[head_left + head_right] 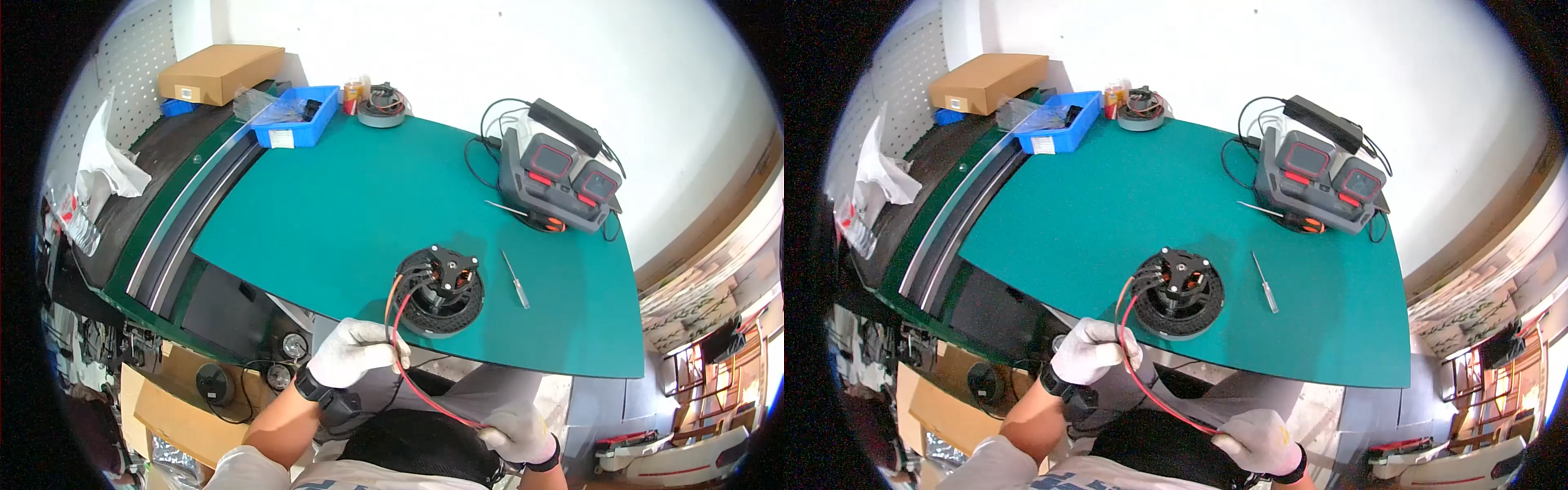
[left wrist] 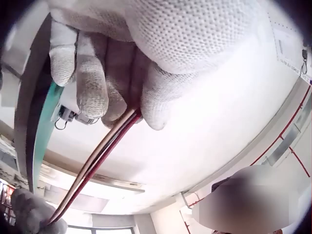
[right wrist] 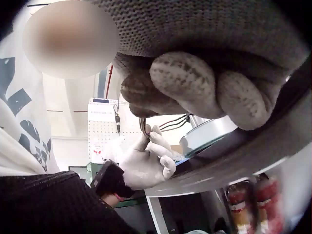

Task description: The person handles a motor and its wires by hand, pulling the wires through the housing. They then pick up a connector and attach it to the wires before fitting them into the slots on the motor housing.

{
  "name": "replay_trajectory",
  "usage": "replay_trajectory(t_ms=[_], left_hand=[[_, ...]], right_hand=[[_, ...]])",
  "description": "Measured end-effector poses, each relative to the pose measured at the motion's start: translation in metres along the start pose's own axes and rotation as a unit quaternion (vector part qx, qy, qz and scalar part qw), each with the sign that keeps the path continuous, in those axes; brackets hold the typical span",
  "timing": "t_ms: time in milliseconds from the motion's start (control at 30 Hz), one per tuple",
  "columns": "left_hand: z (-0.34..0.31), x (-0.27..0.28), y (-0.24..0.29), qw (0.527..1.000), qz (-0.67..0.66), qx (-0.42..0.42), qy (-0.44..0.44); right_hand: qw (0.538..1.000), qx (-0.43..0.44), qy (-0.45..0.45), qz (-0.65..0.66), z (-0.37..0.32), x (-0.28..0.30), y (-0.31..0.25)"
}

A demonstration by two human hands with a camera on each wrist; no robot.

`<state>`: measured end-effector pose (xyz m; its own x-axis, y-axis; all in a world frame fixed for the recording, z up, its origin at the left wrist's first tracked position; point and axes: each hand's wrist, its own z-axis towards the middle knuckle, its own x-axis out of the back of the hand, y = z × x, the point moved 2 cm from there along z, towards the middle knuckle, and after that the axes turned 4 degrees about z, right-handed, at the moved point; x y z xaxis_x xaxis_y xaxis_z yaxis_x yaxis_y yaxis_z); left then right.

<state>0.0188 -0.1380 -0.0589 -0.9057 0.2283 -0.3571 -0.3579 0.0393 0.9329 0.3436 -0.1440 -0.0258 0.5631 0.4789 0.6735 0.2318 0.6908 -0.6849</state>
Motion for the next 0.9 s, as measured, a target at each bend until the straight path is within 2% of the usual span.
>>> replay_trajectory(t_ms=[100,167,200,300,333,367,433,500,567,633,700,833,867,900], left_hand=[[0.003,-0.004,-0.003,0.999,-0.017,-0.027,-0.035],[0.003,-0.009,0.001,1.0,0.0,-0.024,-0.02],[0.002,-0.009,0.002,1.0,0.025,-0.003,-0.014],[0.003,-0.013,0.001,0.998,0.055,0.021,-0.005],[0.003,-0.015,0.002,0.999,0.047,0.023,-0.007],[0.003,-0.016,0.002,0.999,0.039,0.024,-0.01],[0.004,-0.02,-0.003,0.999,0.028,0.014,-0.005],[0.006,-0.023,-0.004,0.999,0.037,0.01,-0.002],[0.007,-0.026,-0.009,1.0,0.025,0.004,-0.006],[0.008,-0.028,-0.016,1.0,-0.002,-0.024,0.005],[0.008,-0.031,-0.014,1.0,-0.01,-0.026,0.01],[0.01,-0.027,-0.016,1.0,0.001,-0.013,0.012],[0.014,-0.029,-0.019,0.99,-0.134,-0.035,-0.014],[0.017,-0.028,-0.022,0.961,-0.267,-0.056,-0.041]], right_hand=[[0.999,-0.033,-0.001,0.017,-0.002,-0.001,0.002],[0.996,-0.084,0.013,-0.002,-0.001,0.002,0.002],[0.99,-0.136,-0.013,-0.025,0.004,0.009,-0.008],[0.987,-0.142,0.013,-0.067,0.017,0.016,-0.007],[0.988,-0.098,0.032,-0.112,0.023,0.021,-0.008],[0.988,-0.095,0.031,-0.114,0.03,0.022,-0.011],[0.973,-0.052,0.093,-0.204,0.045,0.019,-0.027],[0.973,-0.045,0.098,-0.205,0.061,0.013,-0.037],[0.983,-0.063,0.098,-0.14,0.076,0.003,-0.048],[0.994,-0.032,0.102,-0.018,0.09,-0.01,-0.046],[0.989,-0.078,0.124,0.03,0.09,-0.031,-0.035],[0.99,-0.074,0.12,0.006,0.091,-0.033,-0.032],[0.99,-0.073,0.116,-0.013,0.092,-0.028,-0.034],[0.99,-0.073,0.114,-0.031,0.092,-0.024,-0.038]])
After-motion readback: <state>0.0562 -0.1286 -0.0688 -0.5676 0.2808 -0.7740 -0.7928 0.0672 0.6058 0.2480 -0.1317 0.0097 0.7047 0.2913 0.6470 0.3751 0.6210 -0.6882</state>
